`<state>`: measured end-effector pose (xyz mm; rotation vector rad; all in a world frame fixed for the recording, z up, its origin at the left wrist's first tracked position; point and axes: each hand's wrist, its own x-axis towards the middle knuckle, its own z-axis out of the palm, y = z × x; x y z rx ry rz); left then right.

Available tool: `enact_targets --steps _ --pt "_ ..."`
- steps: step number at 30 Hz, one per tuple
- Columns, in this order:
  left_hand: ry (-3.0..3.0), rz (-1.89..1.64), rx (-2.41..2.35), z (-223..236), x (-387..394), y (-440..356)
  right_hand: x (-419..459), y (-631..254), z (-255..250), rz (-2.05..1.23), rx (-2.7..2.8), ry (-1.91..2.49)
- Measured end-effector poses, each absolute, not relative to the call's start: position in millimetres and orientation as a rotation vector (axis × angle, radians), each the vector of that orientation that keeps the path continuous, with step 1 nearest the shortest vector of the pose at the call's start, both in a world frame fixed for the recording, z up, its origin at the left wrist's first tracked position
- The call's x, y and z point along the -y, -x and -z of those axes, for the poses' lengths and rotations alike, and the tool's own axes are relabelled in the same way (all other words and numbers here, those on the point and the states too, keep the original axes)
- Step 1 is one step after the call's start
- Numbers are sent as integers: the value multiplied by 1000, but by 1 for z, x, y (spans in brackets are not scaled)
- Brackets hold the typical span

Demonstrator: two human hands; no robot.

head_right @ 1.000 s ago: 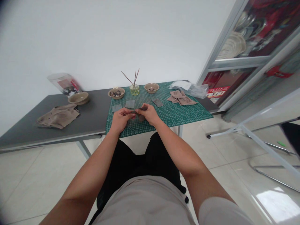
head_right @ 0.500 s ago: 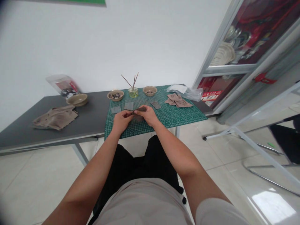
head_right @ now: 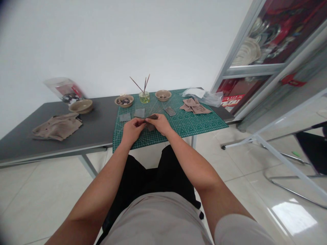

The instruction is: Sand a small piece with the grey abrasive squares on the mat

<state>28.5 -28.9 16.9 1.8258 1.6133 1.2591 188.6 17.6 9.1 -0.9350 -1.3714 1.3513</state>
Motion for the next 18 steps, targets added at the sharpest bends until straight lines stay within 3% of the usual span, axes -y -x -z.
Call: enact_targets --steps 18 --pt "-1865 -1214 -1557 -14 28 -27 -21 -188 -4 -1341 1365 922"
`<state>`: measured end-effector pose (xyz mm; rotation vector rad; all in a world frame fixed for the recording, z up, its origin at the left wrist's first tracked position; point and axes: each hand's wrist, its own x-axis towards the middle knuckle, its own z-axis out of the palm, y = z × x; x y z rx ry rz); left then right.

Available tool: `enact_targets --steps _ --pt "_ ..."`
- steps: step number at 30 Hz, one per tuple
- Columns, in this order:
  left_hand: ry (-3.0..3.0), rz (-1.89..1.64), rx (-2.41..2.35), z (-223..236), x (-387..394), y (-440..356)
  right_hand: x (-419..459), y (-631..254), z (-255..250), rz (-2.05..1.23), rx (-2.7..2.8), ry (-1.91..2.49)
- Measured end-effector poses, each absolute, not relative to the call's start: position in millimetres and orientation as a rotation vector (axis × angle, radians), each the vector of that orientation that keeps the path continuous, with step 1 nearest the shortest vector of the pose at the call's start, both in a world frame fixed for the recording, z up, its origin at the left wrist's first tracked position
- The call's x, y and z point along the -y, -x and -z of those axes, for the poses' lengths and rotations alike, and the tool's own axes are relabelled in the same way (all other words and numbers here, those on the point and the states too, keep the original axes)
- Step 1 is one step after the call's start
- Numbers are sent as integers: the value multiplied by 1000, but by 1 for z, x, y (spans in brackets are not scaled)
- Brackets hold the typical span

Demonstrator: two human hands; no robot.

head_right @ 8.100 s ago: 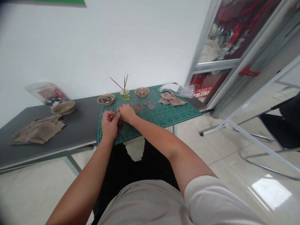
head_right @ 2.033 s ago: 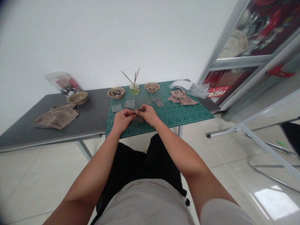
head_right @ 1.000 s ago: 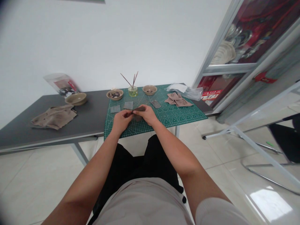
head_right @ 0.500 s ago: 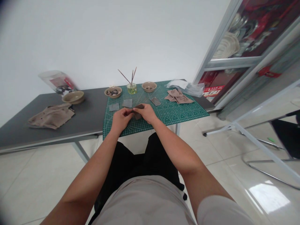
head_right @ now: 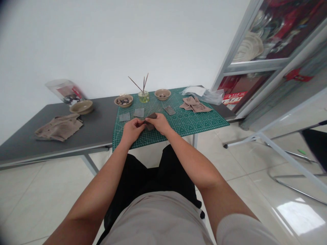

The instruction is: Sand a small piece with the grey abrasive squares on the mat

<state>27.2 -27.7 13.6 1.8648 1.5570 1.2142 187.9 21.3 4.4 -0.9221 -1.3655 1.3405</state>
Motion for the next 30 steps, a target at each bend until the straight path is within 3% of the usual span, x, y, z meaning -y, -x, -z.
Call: enact_targets --steps 14,24,30 --pt "-2003 -1200 -1585 -15 31 -28 -22 -186 -3 -1324 1363 936" --pt "-1685 -1330 -1476 -2 20 -22 -18 -192 -7 -1483 1358 821" --pt "-1793 -1243 -1436 -7 24 -23 -18 -191 -8 -1380 1359 878"
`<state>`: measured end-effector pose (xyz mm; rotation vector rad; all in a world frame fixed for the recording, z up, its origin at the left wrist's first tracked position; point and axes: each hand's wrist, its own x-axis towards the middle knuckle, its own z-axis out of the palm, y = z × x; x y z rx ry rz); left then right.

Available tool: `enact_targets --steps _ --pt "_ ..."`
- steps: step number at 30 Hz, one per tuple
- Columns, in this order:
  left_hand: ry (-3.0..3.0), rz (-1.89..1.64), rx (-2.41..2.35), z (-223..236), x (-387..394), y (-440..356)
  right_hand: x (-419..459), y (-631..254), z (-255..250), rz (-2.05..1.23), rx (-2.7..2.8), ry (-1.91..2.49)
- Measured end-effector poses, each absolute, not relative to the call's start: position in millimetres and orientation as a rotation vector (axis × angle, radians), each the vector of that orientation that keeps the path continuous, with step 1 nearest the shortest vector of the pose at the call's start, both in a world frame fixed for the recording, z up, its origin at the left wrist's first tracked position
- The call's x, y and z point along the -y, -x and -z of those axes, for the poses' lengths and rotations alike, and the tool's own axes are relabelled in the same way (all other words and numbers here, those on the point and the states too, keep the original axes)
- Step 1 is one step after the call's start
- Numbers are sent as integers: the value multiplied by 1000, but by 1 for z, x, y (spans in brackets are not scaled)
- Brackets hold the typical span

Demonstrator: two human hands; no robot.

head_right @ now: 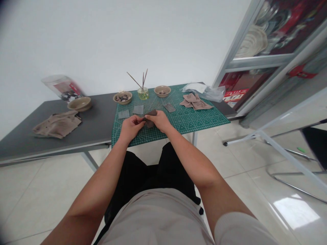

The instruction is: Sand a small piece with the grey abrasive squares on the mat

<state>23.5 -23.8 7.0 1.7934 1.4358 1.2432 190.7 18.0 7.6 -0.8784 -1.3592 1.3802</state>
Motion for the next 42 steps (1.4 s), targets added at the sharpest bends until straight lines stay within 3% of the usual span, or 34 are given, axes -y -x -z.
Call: enact_targets --steps 13,25,35,42 --pt "-1544 -1324 -1395 -8 24 -22 -18 -194 -9 -1557 1333 802" --pt "-1742 -1294 -1435 0 23 -22 -16 -194 -7 -1333 1398 826" --pt "-1618 -1297 -1426 -6 23 -23 -19 -194 -5 -1514 1348 781" --pt "-1738 -1300 -1405 -7 25 -24 -18 -193 -5 -1304 1443 860"
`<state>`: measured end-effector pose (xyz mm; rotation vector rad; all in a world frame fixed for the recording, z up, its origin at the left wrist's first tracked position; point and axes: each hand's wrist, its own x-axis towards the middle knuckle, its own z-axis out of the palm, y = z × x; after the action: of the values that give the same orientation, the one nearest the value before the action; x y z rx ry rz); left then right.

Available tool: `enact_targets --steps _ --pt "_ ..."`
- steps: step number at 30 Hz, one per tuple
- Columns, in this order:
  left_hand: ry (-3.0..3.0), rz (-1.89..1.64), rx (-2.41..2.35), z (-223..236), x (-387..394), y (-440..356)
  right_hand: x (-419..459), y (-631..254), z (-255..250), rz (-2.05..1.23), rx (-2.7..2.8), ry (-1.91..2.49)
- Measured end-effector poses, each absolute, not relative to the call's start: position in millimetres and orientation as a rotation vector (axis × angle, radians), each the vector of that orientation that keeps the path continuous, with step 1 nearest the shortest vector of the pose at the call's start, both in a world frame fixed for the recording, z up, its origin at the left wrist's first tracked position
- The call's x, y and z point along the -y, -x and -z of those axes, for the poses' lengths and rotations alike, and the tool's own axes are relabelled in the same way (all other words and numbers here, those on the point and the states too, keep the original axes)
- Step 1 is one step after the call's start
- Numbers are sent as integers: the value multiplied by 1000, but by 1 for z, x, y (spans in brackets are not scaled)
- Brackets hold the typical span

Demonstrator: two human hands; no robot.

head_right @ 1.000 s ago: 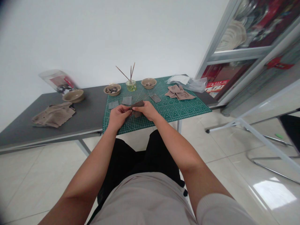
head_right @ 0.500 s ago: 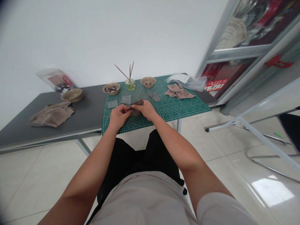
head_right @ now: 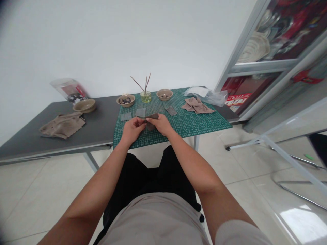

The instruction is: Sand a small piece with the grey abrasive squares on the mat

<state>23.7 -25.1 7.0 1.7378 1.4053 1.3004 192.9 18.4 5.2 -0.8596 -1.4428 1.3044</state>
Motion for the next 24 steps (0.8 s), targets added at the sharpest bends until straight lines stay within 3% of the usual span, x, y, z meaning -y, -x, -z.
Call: enact_targets --steps 8,24 --pt "-1568 -1315 -1432 -10 25 -24 -18 -193 -9 -1531 1376 779" --pt "-1779 -1300 -1413 -6 23 -23 -21 -188 -3 -1367 1330 846"
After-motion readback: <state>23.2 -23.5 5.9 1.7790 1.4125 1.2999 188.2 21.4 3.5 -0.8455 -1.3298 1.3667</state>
